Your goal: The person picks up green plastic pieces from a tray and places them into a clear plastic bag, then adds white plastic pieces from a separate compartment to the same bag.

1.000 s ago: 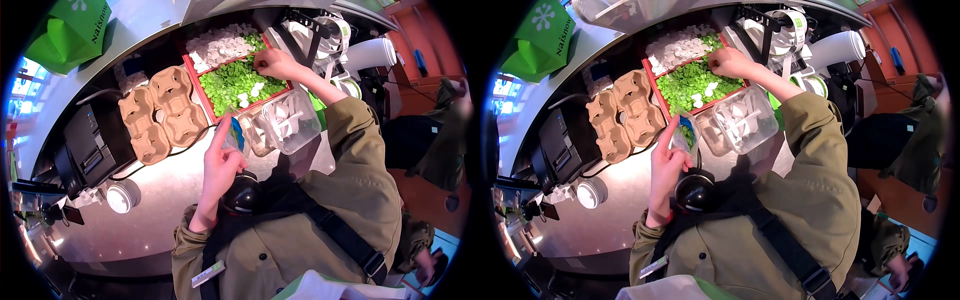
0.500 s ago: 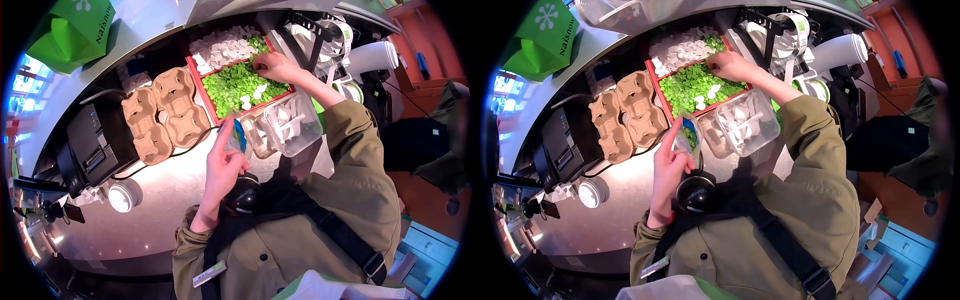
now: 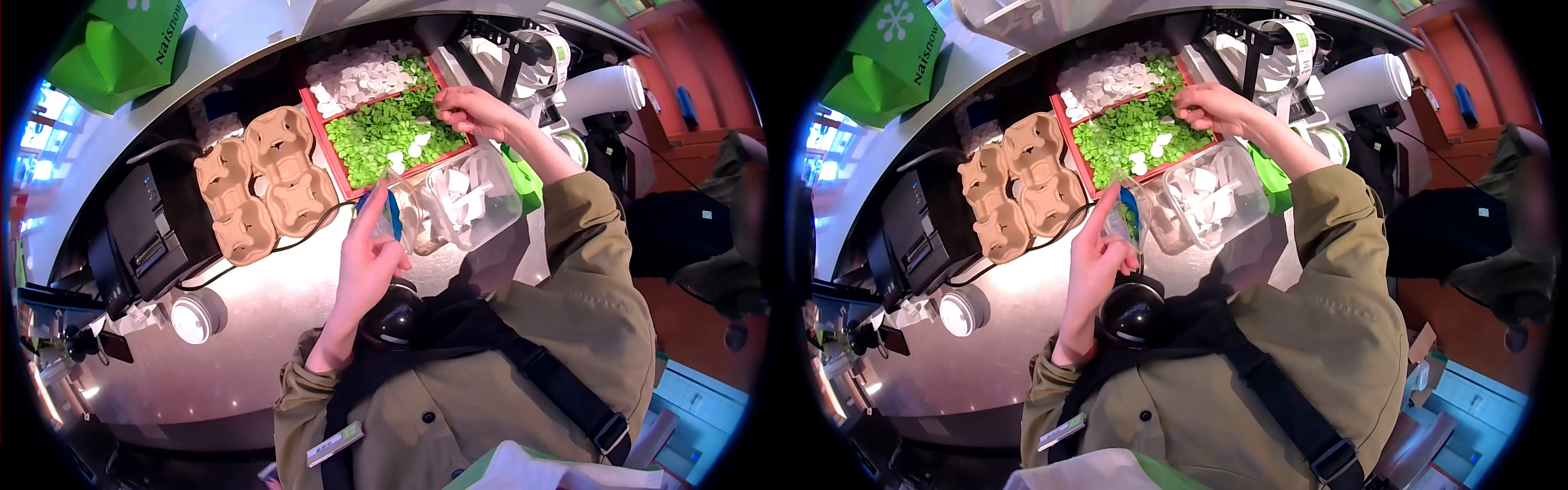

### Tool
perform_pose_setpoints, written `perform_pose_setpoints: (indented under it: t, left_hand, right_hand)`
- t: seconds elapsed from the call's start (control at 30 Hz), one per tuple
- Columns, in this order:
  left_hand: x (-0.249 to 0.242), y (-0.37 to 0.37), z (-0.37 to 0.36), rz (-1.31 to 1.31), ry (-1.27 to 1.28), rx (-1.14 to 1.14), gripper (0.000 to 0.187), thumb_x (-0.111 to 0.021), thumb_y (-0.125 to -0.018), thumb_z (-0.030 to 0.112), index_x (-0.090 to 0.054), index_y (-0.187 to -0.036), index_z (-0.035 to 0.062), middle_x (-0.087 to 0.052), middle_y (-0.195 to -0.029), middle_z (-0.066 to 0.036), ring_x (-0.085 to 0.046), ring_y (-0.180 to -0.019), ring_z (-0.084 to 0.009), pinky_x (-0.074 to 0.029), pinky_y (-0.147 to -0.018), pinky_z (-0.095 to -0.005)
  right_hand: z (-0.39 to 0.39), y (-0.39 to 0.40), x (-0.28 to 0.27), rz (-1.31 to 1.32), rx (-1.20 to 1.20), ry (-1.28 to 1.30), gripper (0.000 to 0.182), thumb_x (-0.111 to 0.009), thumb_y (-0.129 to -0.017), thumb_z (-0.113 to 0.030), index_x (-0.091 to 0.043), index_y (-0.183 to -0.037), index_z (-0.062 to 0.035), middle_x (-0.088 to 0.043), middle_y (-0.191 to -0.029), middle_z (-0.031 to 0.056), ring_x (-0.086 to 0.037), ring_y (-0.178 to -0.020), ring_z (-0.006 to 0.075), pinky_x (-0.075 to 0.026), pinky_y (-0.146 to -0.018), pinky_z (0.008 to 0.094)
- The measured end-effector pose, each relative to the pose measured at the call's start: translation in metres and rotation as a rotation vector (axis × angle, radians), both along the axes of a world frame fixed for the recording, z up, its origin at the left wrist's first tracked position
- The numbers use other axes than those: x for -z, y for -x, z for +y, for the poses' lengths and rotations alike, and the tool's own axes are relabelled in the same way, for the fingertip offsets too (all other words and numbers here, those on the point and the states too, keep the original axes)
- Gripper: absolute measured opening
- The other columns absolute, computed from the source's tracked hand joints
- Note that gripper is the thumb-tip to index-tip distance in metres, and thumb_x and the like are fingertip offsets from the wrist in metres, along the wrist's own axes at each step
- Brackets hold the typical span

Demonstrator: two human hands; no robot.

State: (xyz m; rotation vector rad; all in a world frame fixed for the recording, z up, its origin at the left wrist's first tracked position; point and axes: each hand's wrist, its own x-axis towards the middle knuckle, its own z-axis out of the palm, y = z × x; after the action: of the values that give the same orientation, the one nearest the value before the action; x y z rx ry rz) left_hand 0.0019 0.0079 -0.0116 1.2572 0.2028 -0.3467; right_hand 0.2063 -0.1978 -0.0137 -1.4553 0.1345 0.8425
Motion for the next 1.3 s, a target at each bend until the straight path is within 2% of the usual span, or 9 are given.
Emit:
perform_pose_setpoints:
  t: [0.23,0.33,0.43,0.53,0.63,0.67,0.77,0.9,1.3]
  left_hand:
    - [0.001,-0.001,-0.006,-0.04,-0.024,0.003,0.068,-0.037,-0.074,-0.006,-0.026,-0.139,0.0102,-0.053,-0.062,-0.003,-0.048,-0.051,-0.0058,-0.04,-0.049,-0.0174]
    - [0.005,0.0,-0.012,-0.086,-0.034,-0.014,0.069,-0.037,-0.074,-0.008,-0.026,-0.139,0.0108,-0.058,-0.081,-0.007,-0.05,-0.052,-0.0058,-0.042,-0.048,-0.0179]
    - [0.011,0.004,-0.016,-0.164,-0.076,-0.064,0.07,-0.037,-0.073,-0.01,-0.026,-0.139,0.0104,-0.056,-0.098,-0.009,-0.051,-0.054,-0.0061,-0.043,-0.047,-0.0181]
    - [0.015,0.006,-0.015,-0.15,-0.129,-0.075,0.07,-0.036,-0.073,-0.009,-0.025,-0.139,0.01,-0.058,-0.084,-0.006,-0.051,-0.052,-0.0061,-0.041,-0.047,-0.0178]
    - [0.012,0.007,-0.013,-0.128,-0.117,-0.088,0.07,-0.036,-0.073,-0.008,-0.025,-0.139,0.0095,-0.057,-0.069,-0.003,-0.051,-0.05,-0.006,-0.04,-0.046,-0.0175]
    - [0.01,0.007,-0.011,-0.13,-0.131,-0.09,0.07,-0.036,-0.072,-0.007,-0.025,-0.139,0.0094,-0.056,-0.065,-0.002,-0.05,-0.05,-0.0059,-0.04,-0.046,-0.0175]
    - [0.011,0.009,-0.002,-0.112,-0.13,-0.094,0.07,-0.037,-0.072,-0.007,-0.025,-0.139,0.0093,-0.054,-0.062,-0.001,-0.05,-0.049,-0.0056,-0.039,-0.046,-0.0171]
    - [0.005,0.01,0.004,-0.1,-0.141,-0.115,0.071,-0.035,-0.07,-0.008,-0.028,-0.138,0.01,-0.055,-0.062,-0.002,-0.049,-0.049,-0.0053,-0.039,-0.045,-0.0166]
    - [-0.007,0.02,0.02,-0.021,-0.075,-0.166,0.072,-0.034,-0.068,-0.009,-0.031,-0.137,0.0096,-0.057,-0.068,-0.002,-0.049,-0.049,-0.0052,-0.038,-0.045,-0.0161]
  right_hand:
    - [0.017,0.061,-0.033,0.428,-0.122,-0.476,0.015,-0.041,-0.083,-0.008,-0.05,-0.092,-0.0001,-0.045,-0.067,0.003,-0.034,-0.048,0.0038,-0.025,-0.032,0.015]
    - [0.039,0.103,-0.045,0.644,-0.195,-0.375,0.016,-0.041,-0.087,-0.011,-0.049,-0.093,0.0013,-0.054,-0.079,0.0095,-0.045,-0.052,0.0082,-0.043,-0.042,0.0193]
    - [0.049,0.119,-0.036,0.435,-0.065,-0.243,0.033,-0.041,-0.09,-0.01,-0.042,-0.116,0.0115,-0.054,-0.108,0.0212,-0.057,-0.1,0.0239,-0.048,-0.084,0.0263]
    - [0.056,0.122,-0.058,0.202,-0.114,0.008,0.039,-0.042,-0.089,-0.007,-0.039,-0.124,0.0097,-0.05,-0.117,0.0204,-0.051,-0.111,0.0246,-0.043,-0.09,0.0274]
    - [0.057,0.108,-0.054,-0.337,-0.748,0.283,0.031,-0.042,-0.08,-0.003,-0.054,-0.108,0.0037,-0.06,-0.1,0.0164,-0.056,-0.097,0.0157,-0.043,-0.083,0.024]
    - [0.055,0.102,-0.071,-0.444,-0.904,0.324,0.035,-0.042,-0.082,-0.003,-0.053,-0.115,0.0025,-0.055,-0.116,0.0153,-0.053,-0.109,0.0183,-0.04,-0.092,0.0297]
    - [0.059,0.058,-0.064,-0.539,-0.703,0.342,0.035,-0.042,-0.078,0.0,-0.058,-0.109,0.0001,-0.057,-0.114,0.0172,-0.054,-0.107,0.0236,-0.04,-0.092,0.0319]
    - [0.055,0.013,0.021,-1.424,-0.917,0.665,0.028,-0.047,-0.077,-0.004,-0.06,-0.101,-0.0047,-0.051,-0.121,0.0113,-0.049,-0.111,0.028,-0.04,-0.093,0.0376]
    - [0.007,0.006,0.011,-1.303,-0.782,0.758,0.021,-0.048,-0.078,-0.005,-0.059,-0.096,-0.0004,-0.056,-0.11,0.0131,-0.053,-0.101,0.0313,-0.043,-0.086,0.0388]
